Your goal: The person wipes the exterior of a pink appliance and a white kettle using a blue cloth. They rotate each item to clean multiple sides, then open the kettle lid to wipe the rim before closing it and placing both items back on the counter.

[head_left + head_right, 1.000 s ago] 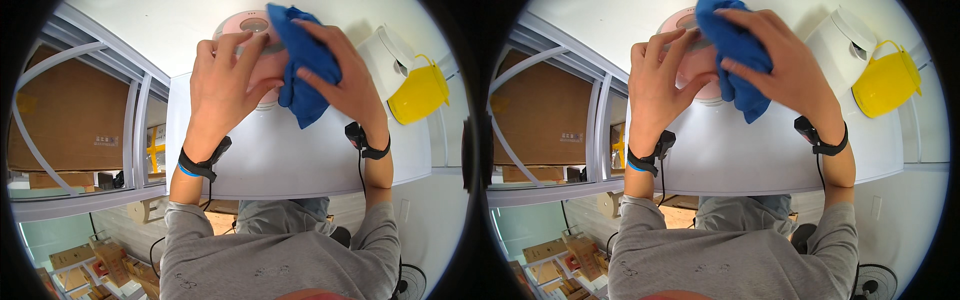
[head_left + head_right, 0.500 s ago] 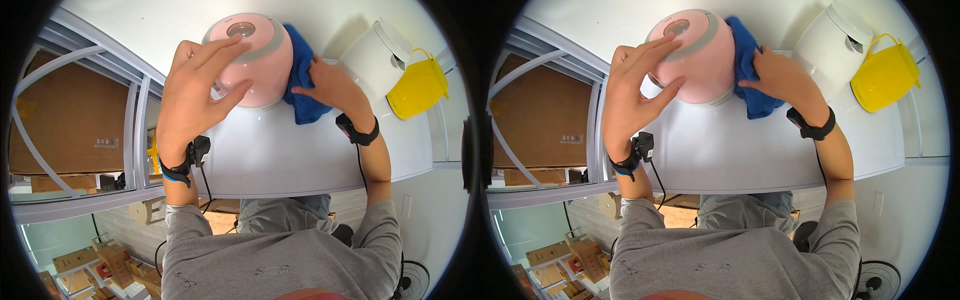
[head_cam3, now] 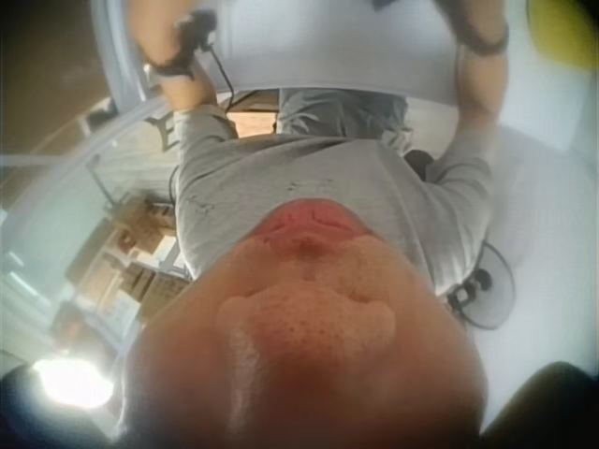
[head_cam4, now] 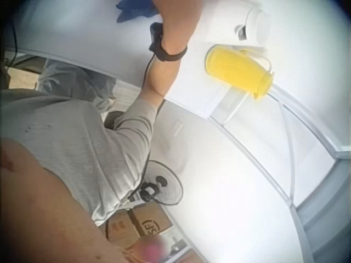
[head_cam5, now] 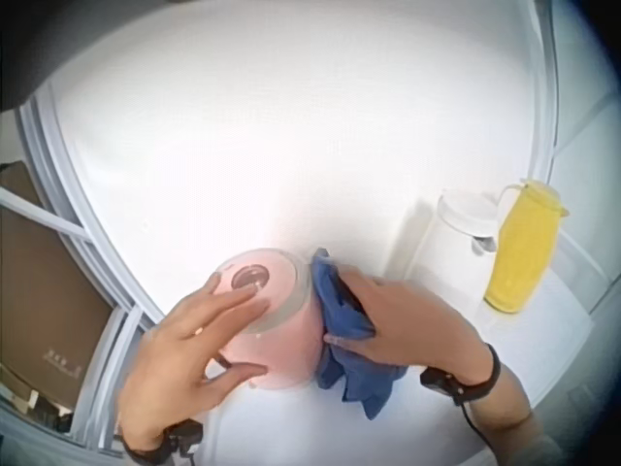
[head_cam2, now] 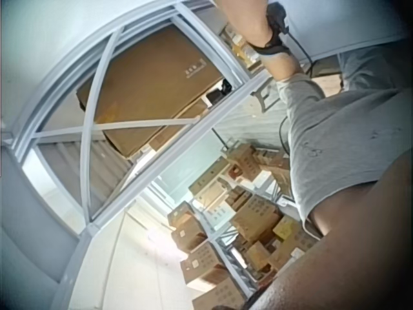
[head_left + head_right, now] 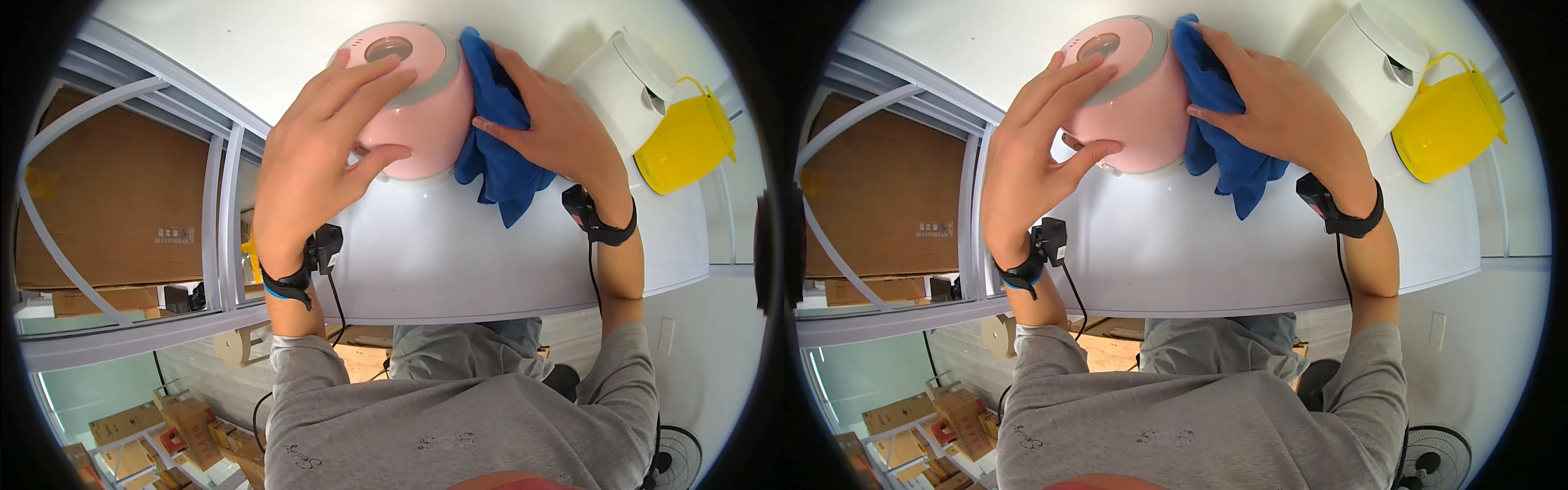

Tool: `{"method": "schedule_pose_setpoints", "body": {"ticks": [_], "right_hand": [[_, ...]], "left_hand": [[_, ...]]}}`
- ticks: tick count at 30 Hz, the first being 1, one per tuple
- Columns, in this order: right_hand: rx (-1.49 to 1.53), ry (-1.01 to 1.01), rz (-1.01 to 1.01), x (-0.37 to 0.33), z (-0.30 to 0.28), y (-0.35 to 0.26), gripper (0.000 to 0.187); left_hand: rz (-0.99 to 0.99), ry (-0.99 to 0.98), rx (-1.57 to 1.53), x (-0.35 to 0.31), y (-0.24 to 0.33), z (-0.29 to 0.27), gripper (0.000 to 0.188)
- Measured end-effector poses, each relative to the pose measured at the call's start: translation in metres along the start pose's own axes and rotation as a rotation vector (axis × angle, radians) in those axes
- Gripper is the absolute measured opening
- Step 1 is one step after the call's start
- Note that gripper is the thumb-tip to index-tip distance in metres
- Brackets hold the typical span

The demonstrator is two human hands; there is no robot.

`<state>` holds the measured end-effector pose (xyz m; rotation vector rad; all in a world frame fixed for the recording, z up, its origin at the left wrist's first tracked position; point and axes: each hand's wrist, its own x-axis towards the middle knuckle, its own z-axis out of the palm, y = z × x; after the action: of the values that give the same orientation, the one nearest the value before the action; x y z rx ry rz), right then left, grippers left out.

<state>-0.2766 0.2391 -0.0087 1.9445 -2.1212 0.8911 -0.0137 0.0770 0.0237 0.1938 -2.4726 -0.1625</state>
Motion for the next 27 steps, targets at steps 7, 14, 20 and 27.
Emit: {"method": "schedule_pose_setpoints", "body": {"ticks": [7,14,20,27], "right_hand": [[-0.037,0.094,-0.4,-0.003,-0.016,-0.021,0.079],[0.135,0.13,-0.167,0.0,0.002,-0.003,0.068],[-0.06,-0.274,0.149,-0.002,0.02,0.009,0.078],[-0.211,-0.382,0.053,-0.001,0.029,0.021,0.063]], "left_hand": [[-0.025,0.143,0.114,0.006,0.009,0.021,0.074],[0.009,-0.001,-0.007,0.002,-0.009,-0.001,0.086],[-0.053,-0.109,-0.094,0.0,-0.013,-0.015,0.094],[0.059,-0.059,-0.036,0.003,-0.026,-0.011,0.091]]}}
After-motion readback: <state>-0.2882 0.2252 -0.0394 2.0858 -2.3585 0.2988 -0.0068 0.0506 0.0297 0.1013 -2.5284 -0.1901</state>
